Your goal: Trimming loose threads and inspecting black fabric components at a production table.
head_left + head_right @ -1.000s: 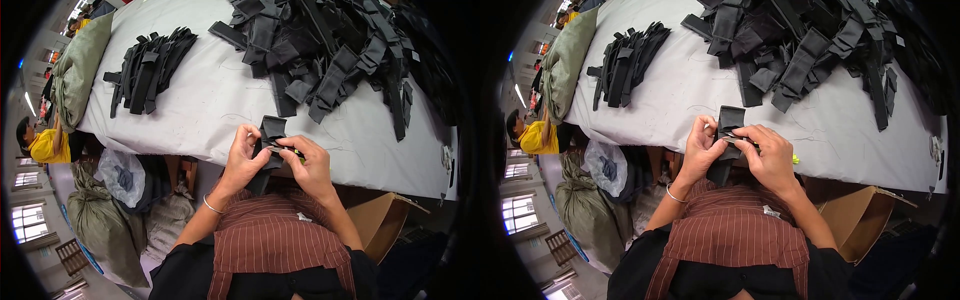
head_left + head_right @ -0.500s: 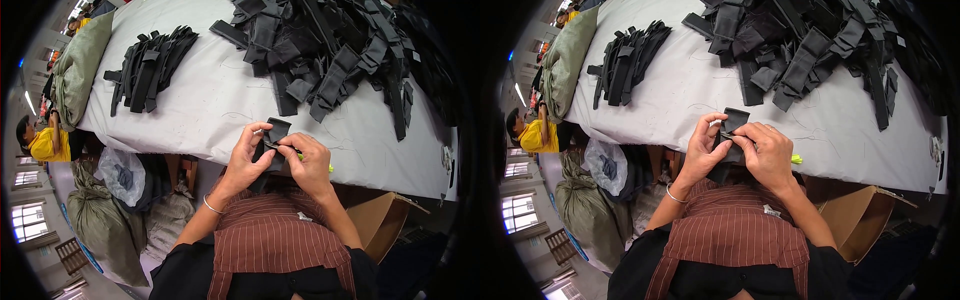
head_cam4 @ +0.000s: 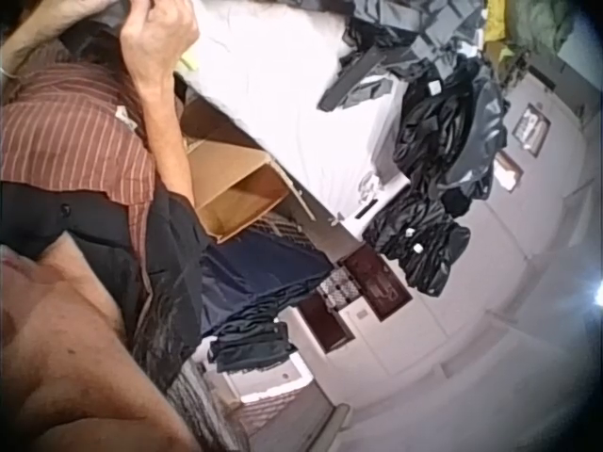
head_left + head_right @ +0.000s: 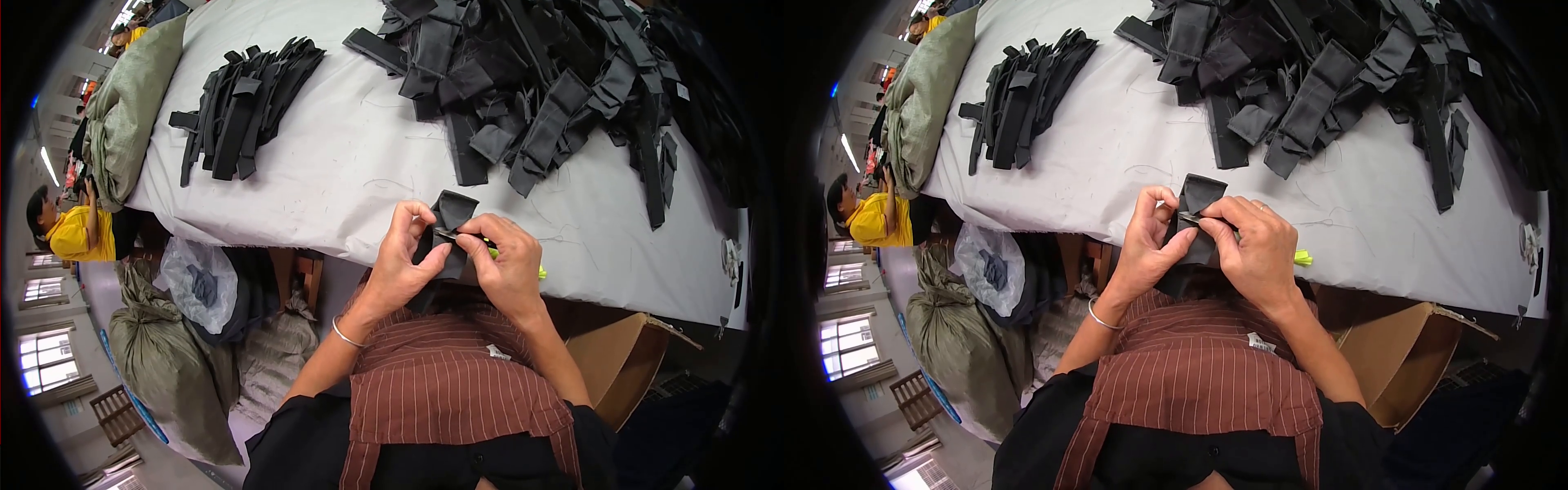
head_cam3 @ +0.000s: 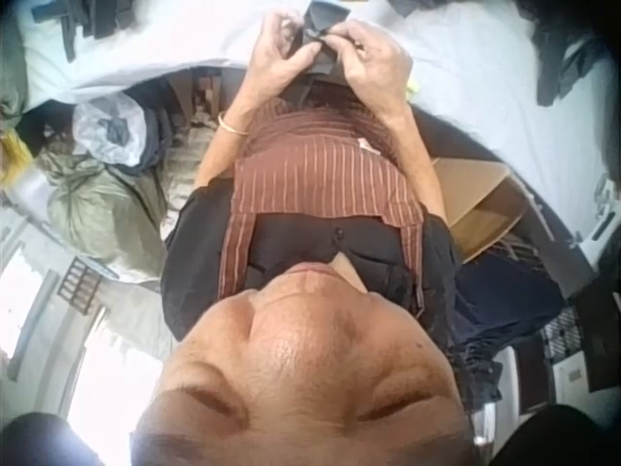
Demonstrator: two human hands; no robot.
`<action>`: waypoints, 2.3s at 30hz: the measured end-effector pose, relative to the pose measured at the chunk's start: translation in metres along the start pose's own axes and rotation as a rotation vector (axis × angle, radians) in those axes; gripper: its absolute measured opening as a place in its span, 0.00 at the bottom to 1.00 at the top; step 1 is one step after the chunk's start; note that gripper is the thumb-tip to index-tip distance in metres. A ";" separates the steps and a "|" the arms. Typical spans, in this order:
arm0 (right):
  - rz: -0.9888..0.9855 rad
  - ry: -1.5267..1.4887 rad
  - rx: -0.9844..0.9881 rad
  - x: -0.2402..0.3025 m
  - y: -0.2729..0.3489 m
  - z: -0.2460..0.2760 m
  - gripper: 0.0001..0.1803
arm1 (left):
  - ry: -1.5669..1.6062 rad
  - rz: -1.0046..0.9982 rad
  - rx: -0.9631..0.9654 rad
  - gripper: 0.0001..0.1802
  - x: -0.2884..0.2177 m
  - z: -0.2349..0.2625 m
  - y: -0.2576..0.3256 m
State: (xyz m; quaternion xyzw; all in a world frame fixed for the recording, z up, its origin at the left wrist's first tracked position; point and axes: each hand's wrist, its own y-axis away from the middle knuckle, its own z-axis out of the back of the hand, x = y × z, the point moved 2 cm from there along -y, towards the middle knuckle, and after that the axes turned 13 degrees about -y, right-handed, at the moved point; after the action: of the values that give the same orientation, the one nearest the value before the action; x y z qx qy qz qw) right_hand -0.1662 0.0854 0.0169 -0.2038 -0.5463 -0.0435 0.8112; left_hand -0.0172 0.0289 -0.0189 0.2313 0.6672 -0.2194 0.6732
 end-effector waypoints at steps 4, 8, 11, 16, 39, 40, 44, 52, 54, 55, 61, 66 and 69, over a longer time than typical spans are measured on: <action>-0.031 -0.034 -0.010 -0.002 0.001 0.000 0.04 | -0.052 0.026 -0.007 0.23 -0.003 -0.002 0.000; -0.094 -0.111 -0.017 -0.007 0.004 0.003 0.03 | 0.003 0.018 0.000 0.22 -0.004 -0.002 -0.001; -0.151 -0.279 -0.010 -0.002 0.006 0.008 0.03 | 0.133 0.024 -0.027 0.18 0.001 0.004 0.000; -0.248 -0.343 -0.004 -0.005 0.014 0.022 0.05 | 0.286 0.197 -0.009 0.10 -0.009 0.009 0.000; -0.224 -0.268 -0.006 -0.015 0.014 0.010 0.04 | 0.266 0.201 0.028 0.27 -0.019 0.011 -0.001; -0.224 -0.268 -0.006 -0.016 0.014 0.009 0.04 | 0.287 0.203 0.038 0.26 -0.019 0.011 -0.001; -0.232 -0.313 -0.034 -0.017 0.015 0.010 0.04 | 0.300 0.206 0.035 0.26 -0.019 0.010 -0.001; -0.239 -0.231 0.016 -0.011 0.011 0.011 0.05 | 0.205 0.170 0.033 0.26 -0.020 0.009 -0.001; -0.207 -0.173 0.021 -0.007 0.010 0.012 0.05 | 0.206 0.173 0.026 0.26 -0.020 0.008 -0.001; -0.208 -0.173 0.020 -0.008 0.011 0.011 0.05 | 0.207 0.175 0.019 0.26 -0.020 0.008 -0.001; -0.181 -0.180 -0.039 -0.013 0.009 0.014 0.05 | 0.185 0.181 0.049 0.26 -0.020 0.010 -0.001; -0.219 -0.176 0.043 -0.010 0.008 0.014 0.05 | 0.174 0.159 0.023 0.26 -0.020 0.008 -0.002; -0.186 -0.168 0.040 -0.010 0.009 0.014 0.05 | 0.146 0.154 0.020 0.26 -0.019 0.008 -0.002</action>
State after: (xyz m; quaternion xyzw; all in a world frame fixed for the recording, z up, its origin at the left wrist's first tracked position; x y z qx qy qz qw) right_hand -0.1795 0.0970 0.0094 -0.1390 -0.6296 -0.0907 0.7590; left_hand -0.0127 0.0222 0.0004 0.3043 0.6925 -0.1563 0.6352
